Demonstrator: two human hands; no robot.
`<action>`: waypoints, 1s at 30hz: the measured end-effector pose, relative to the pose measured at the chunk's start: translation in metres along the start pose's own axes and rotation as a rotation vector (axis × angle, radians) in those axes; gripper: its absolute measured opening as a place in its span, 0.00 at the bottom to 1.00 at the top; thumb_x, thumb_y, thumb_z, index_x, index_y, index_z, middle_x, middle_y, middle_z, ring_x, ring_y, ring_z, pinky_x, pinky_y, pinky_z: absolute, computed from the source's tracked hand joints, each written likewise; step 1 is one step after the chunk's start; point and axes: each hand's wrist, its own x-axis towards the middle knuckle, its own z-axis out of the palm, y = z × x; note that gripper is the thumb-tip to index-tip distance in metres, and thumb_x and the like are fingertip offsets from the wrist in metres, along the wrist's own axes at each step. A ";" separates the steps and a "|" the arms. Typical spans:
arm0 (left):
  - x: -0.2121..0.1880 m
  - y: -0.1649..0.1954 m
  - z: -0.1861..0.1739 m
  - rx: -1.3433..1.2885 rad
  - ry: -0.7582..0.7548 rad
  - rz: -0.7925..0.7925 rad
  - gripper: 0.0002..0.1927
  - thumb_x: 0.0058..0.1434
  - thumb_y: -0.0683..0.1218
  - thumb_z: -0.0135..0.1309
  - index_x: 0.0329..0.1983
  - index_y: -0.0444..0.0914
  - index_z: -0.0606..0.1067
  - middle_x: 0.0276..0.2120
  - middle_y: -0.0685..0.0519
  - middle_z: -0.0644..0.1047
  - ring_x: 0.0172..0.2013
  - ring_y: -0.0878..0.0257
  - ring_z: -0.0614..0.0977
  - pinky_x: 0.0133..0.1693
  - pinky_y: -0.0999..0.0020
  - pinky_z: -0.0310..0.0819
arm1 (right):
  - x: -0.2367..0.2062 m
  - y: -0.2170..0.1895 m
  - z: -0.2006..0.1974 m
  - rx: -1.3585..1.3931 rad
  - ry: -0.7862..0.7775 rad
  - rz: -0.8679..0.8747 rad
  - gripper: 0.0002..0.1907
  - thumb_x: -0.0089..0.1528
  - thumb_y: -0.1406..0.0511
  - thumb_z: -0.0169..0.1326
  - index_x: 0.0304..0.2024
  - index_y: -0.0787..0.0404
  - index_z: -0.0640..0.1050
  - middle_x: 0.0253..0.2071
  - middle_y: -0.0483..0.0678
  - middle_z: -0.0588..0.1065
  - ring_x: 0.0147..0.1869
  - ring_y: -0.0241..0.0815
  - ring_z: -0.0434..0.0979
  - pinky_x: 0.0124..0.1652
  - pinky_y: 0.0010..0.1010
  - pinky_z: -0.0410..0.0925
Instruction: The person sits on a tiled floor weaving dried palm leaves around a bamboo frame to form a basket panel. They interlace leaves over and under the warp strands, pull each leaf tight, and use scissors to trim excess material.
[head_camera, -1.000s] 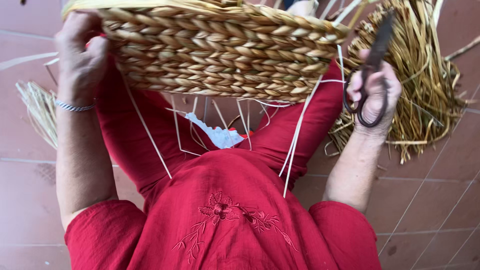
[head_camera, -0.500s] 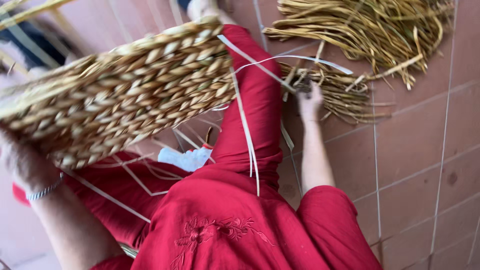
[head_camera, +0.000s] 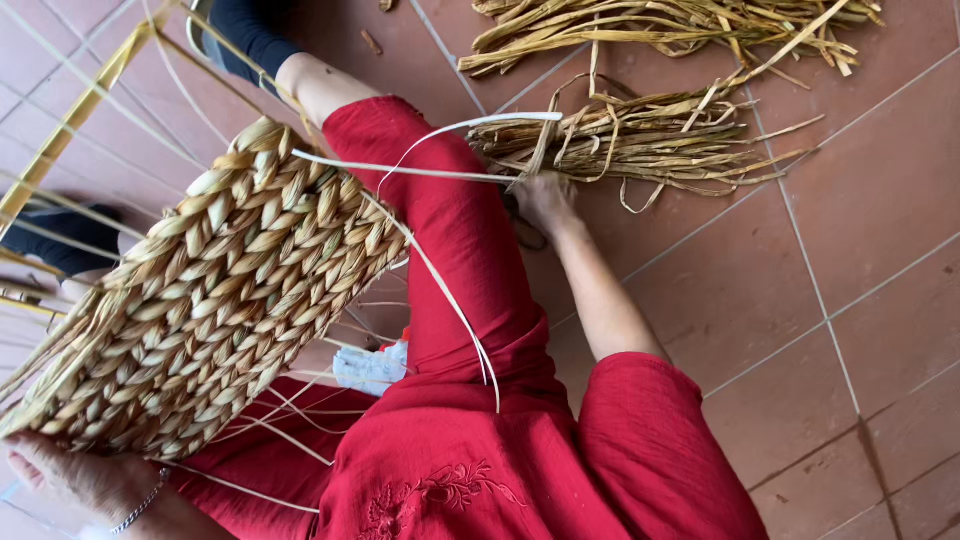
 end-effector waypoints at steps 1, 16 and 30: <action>0.001 0.008 0.005 0.014 -0.004 0.017 0.33 0.73 0.66 0.53 0.67 0.38 0.65 0.66 0.41 0.73 0.64 0.48 0.80 0.65 0.51 0.80 | 0.011 -0.004 -0.010 0.070 0.078 0.011 0.14 0.70 0.59 0.53 0.35 0.58 0.82 0.29 0.54 0.78 0.35 0.53 0.81 0.40 0.44 0.73; -0.004 0.010 0.000 0.038 0.011 0.063 0.29 0.78 0.61 0.52 0.69 0.36 0.64 0.63 0.45 0.75 0.61 0.54 0.79 0.64 0.57 0.79 | 0.122 -0.034 -0.074 -0.195 0.641 -0.294 0.06 0.69 0.67 0.55 0.39 0.56 0.83 0.47 0.50 0.78 0.57 0.52 0.70 0.57 0.47 0.65; -0.053 0.103 0.051 0.912 0.132 0.454 0.08 0.75 0.36 0.54 0.53 0.26 0.79 0.44 0.42 0.82 0.44 0.56 0.83 0.49 0.65 0.77 | -0.045 -0.051 -0.197 1.053 0.742 -0.506 0.10 0.70 0.76 0.58 0.53 0.65 0.77 0.43 0.45 0.77 0.41 0.30 0.73 0.38 0.19 0.67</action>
